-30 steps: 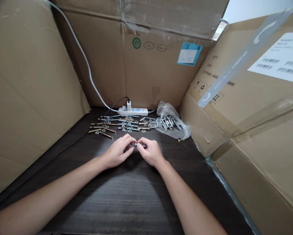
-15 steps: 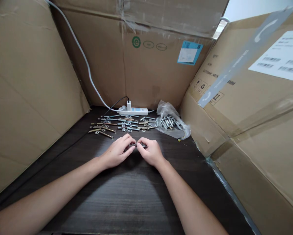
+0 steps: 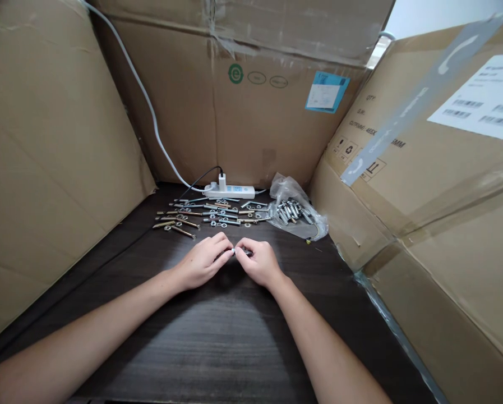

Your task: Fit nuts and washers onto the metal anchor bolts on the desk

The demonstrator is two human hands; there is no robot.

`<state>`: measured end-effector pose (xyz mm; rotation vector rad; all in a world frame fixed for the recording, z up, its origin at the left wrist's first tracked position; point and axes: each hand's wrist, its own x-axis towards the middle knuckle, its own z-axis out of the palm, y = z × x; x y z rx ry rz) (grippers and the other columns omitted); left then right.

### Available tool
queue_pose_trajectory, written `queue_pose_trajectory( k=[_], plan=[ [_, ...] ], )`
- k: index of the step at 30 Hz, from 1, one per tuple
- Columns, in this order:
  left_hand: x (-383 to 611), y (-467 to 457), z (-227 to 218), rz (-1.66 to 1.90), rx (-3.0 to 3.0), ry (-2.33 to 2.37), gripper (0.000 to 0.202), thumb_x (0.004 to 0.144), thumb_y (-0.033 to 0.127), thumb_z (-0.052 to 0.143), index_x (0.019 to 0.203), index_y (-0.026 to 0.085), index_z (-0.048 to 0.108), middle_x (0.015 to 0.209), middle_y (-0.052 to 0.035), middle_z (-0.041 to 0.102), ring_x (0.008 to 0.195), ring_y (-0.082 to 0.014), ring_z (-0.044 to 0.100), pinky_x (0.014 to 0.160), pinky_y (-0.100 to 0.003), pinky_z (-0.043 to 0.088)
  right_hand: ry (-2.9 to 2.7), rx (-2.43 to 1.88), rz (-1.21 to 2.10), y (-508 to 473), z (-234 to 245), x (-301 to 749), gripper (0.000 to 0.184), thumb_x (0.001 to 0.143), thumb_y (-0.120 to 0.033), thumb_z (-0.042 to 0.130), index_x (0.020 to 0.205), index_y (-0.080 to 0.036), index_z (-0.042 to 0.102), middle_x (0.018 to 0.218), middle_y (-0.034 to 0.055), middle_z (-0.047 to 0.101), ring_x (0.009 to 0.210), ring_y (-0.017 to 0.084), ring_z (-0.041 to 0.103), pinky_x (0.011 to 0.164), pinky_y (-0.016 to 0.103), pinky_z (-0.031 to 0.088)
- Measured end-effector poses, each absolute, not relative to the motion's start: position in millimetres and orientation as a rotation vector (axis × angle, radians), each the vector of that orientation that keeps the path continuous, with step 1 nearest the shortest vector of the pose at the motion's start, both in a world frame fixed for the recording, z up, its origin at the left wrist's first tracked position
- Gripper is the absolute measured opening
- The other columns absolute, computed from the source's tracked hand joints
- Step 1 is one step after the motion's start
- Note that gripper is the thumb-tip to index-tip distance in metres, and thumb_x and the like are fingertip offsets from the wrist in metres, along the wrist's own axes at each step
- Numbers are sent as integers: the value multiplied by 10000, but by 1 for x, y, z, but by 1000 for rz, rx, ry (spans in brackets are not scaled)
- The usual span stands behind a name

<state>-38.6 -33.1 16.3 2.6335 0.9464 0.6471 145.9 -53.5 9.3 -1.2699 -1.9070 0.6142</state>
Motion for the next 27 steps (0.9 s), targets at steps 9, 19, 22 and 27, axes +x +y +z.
queue_pose_trajectory(
  k=[9,19,22,27],
  plan=[
    [-39,-37,20,703,2591,915,184,865,201,472,1048,211,482,1033,-33,512,868,-165,541,756,-290,450,-1897,-1239,614,-53,7,147,230,846,-260,458,705,-159,610,613,-17,549,565,107,478,570,209,356],
    [-38,-34,18,672,2584,947,201,947,331,368,960,204,524,957,-33,521,853,-171,540,771,-305,445,-1897,-1264,619,-53,10,146,238,840,-273,464,686,-158,604,597,-15,555,553,109,474,568,209,361],
    [-39,-36,18,697,2562,917,148,910,269,431,1023,212,509,999,-33,516,859,-165,538,764,-294,450,-1894,-1250,611,-53,9,146,262,857,-284,447,679,-159,593,594,-18,539,553,106,467,568,210,355],
    [-39,-38,20,725,2521,913,193,869,209,462,1061,212,480,1013,-34,515,840,-161,535,741,-292,454,-1889,-1245,604,-52,10,146,285,865,-298,438,647,-163,562,565,-22,502,547,109,453,562,217,348]
  ],
)
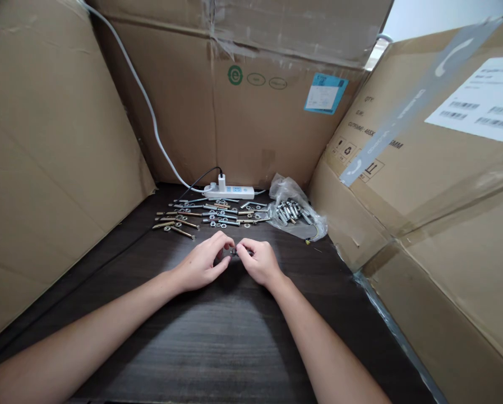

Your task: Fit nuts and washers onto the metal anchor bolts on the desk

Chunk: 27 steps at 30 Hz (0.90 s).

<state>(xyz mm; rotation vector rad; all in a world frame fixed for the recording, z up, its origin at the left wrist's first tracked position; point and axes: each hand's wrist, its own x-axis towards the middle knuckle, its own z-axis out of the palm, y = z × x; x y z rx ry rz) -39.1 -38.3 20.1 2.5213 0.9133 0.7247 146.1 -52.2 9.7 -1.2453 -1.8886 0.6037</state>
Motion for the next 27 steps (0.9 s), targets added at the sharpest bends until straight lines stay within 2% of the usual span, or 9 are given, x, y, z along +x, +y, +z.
queue_pose_trajectory(
  k=[7,10,16,19,22,25,27],
  plan=[
    [-38,-36,19,686,2564,926,167,938,309,384,962,201,509,946,-33,521,845,-174,527,763,-308,446,-1888,-1248,602,-52,9,146,304,871,-304,435,642,-160,572,587,-14,525,554,109,461,561,217,346],
    [-38,-36,19,695,2564,911,126,912,267,433,999,206,501,966,-28,513,844,-165,529,752,-289,449,-1886,-1247,596,-52,9,146,305,875,-292,428,635,-159,561,579,-20,507,551,104,456,554,215,330],
    [-39,-39,19,726,2495,876,196,857,170,462,1049,205,465,998,-26,521,814,-145,534,723,-266,443,-1889,-1241,595,-53,11,145,301,869,-290,428,619,-159,533,556,-28,464,542,100,436,548,213,319],
    [-39,-38,18,726,2476,917,136,900,233,431,1021,194,480,953,-25,535,815,-155,530,741,-287,438,-1885,-1255,591,-54,11,145,306,868,-304,431,612,-162,523,561,-26,462,548,103,437,551,213,322],
    [-38,-35,16,685,2517,909,209,958,308,340,956,192,514,918,-26,532,823,-162,525,769,-306,431,-1891,-1261,593,-53,9,146,312,869,-311,428,606,-166,513,562,-26,464,541,102,429,550,213,324],
    [-37,-34,16,659,2551,886,244,968,318,319,913,190,519,894,-27,522,814,-161,521,760,-299,428,-1897,-1255,598,-52,7,146,303,867,-304,429,610,-167,513,563,-26,470,543,102,436,555,214,327],
    [-38,-34,17,673,2548,879,194,953,306,361,929,195,518,897,-25,519,811,-159,519,753,-292,432,-1894,-1257,591,-51,7,146,307,865,-303,429,603,-167,513,560,-25,466,541,103,429,551,217,325]
  ],
)
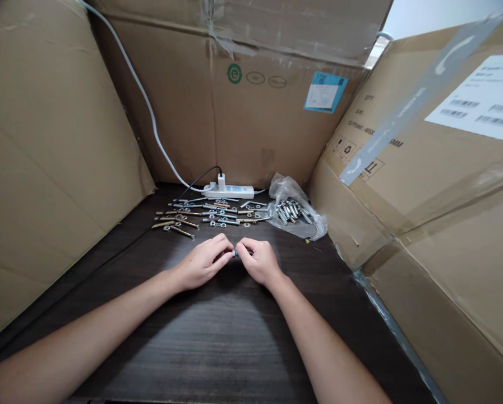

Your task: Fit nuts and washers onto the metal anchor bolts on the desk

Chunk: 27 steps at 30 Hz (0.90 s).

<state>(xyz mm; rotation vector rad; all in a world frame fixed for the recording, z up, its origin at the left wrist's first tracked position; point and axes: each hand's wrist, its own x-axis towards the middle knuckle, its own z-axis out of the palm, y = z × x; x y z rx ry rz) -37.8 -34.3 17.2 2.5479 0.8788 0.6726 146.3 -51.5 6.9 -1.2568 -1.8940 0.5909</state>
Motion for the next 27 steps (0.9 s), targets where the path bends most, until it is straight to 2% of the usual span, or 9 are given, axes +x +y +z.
queue_pose_trajectory(
  k=[3,7,12,16,20,23,27],
  plan=[
    [-39,-37,19,706,2524,857,122,903,240,434,997,207,504,938,-22,517,813,-153,521,738,-283,440,-1885,-1256,580,-52,7,146,316,867,-304,425,599,-165,518,554,-25,454,540,104,419,543,220,318],
    [-39,-39,20,741,2498,845,178,856,166,441,1025,205,482,979,-27,520,815,-149,526,727,-278,444,-1891,-1251,583,-52,9,145,319,869,-307,420,601,-164,516,546,-26,445,532,103,413,535,219,308],
    [-38,-37,18,740,2483,904,134,912,259,410,989,201,504,948,-31,531,830,-163,524,756,-301,443,-1890,-1262,584,-52,8,146,311,863,-304,430,597,-165,512,554,-22,454,536,104,416,542,218,317],
    [-38,-35,16,663,2530,911,213,946,326,363,900,194,525,905,-28,526,803,-162,525,741,-301,438,-1887,-1273,583,-51,6,146,320,863,-311,438,587,-166,512,558,-24,463,531,102,405,546,217,326],
    [-38,-36,17,672,2535,887,109,896,242,440,971,206,512,949,-24,519,818,-158,526,734,-287,444,-1873,-1266,584,-51,7,146,331,871,-324,430,590,-167,509,552,-24,450,535,105,414,544,218,321],
    [-39,-38,19,698,2518,859,166,868,174,439,1021,217,489,996,-24,514,838,-152,530,744,-275,445,-1887,-1262,589,-52,8,145,326,876,-316,421,608,-165,527,562,-21,466,539,105,426,547,218,321],
    [-39,-38,20,700,2512,884,151,866,179,439,1010,207,478,985,-28,521,844,-159,531,748,-280,444,-1885,-1271,587,-52,7,146,325,872,-315,427,600,-164,523,556,-23,454,533,103,412,550,219,320]
  ],
)
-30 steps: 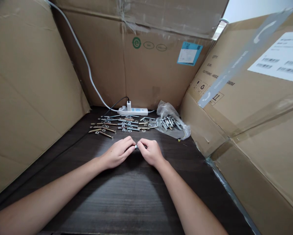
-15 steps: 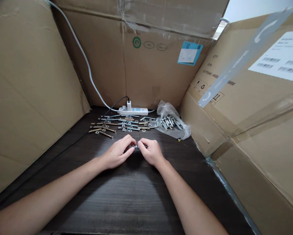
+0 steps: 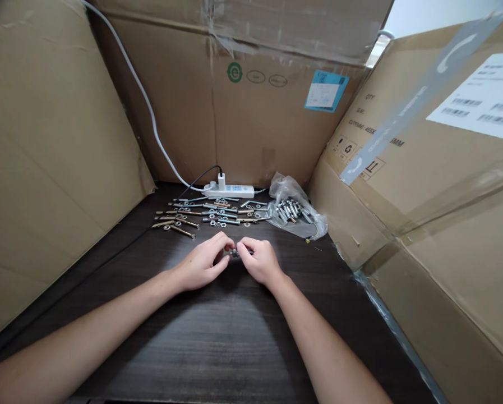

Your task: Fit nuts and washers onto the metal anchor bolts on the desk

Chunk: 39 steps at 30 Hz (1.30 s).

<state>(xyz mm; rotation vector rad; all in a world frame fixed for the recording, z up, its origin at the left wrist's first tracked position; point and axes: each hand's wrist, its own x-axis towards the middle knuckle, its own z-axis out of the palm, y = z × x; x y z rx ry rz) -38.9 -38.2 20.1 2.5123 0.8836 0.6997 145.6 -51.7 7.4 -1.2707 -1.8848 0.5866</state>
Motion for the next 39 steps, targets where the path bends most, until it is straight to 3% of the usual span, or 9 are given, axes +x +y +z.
queue_pose_trajectory(
  k=[7,16,23,33,39],
  plan=[
    [-38,-35,16,682,2539,881,202,956,281,331,944,199,515,933,-29,520,846,-166,525,790,-303,435,-1884,-1265,585,-51,6,146,334,861,-324,438,570,-170,494,536,-26,437,522,103,396,533,224,309],
    [-38,-40,22,715,2454,758,136,932,194,351,961,201,484,933,-17,507,809,-139,499,756,-264,425,-1896,-1261,576,-52,8,146,334,876,-320,428,595,-163,518,541,-26,455,524,99,409,542,222,318],
    [-37,-38,17,722,2434,898,134,932,264,389,1000,204,488,943,-20,522,817,-153,517,753,-279,429,-1886,-1265,578,-50,5,146,329,872,-308,434,576,-165,456,539,-33,390,519,92,366,527,223,287],
    [-38,-40,19,713,2429,781,136,919,197,362,975,203,487,924,-20,509,794,-143,504,750,-272,431,-1894,-1259,571,-51,7,146,315,877,-300,432,605,-158,506,547,-30,435,524,92,400,536,222,291],
    [-37,-38,16,699,2419,910,133,922,274,400,980,203,496,937,-23,523,797,-153,521,737,-285,439,-1883,-1273,572,-50,4,147,330,871,-318,433,585,-163,488,534,-30,413,518,95,374,528,223,290]
  ],
)
